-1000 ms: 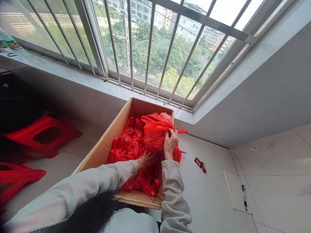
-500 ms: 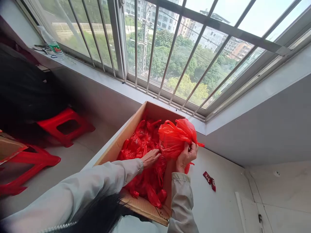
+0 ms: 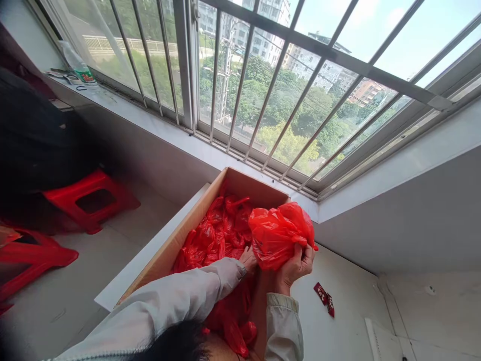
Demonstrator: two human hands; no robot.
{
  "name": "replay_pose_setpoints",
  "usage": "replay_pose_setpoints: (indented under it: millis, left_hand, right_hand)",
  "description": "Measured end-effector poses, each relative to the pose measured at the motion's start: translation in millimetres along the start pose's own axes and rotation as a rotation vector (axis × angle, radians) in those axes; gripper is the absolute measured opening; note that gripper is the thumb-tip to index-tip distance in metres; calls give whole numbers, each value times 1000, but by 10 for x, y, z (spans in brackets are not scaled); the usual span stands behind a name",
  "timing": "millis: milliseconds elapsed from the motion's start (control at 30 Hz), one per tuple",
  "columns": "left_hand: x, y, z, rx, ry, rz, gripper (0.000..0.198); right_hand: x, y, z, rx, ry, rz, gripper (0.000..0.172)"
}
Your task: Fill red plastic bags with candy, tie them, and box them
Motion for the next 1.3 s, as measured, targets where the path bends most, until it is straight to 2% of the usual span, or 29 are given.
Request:
replay_pose_setpoints:
  millis: [100,200,333,400,467,633,767,933,1067,1200,1300]
  left_hand:
    - [-6,-77,-120,9,-29,0,39]
    - [73,-22,-133,-21,-22,-13,34]
    - [264,151,-47,-171,153,30,38]
    - [345,193,-17,-204,252,53,43]
    - [387,186,0,-170,297,52,43]
    - [347,157,38,-72,280,16,39]
    - [348,327,26,-136,327,74,43]
    - [575,614,-131,-231,493,252,53]
    - [794,627,-273,-127,584,304,48]
    - [872,583,-286,-27,510,284,43]
    - [857,650,-239,-43,492,297,41]
  right_hand:
    - [-27,0,16,-24,-38,30,22]
    - [-43,-3,20,-30,-60,51,19]
    - [-44,-8,17,-35,-74,62,17]
    - [-41,-14,15,-34,-82,61,17]
    - [-37,-22,11,-29,-85,52,18]
    - [-17,-41,5,-15,-66,4,22]
    - [-11,-44,10,-15,-67,-7,25]
    - [-28,-44,8,4,-76,7,24]
    - [-35,-48,-3,21,-77,11,23]
    - [-32,-58,-9,38,-83,2,24]
    - [-31,-61,-7,45,-87,-7,26]
Point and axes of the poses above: each hand's wrist, its own z-axis towards the middle knuckle, its own y-axis out of the back of the hand, x = y × z, the point moved 2 cm from there along z, towards the middle knuckle, and after that the axes turned 14 degrees about -x, right-handed, at the moved point
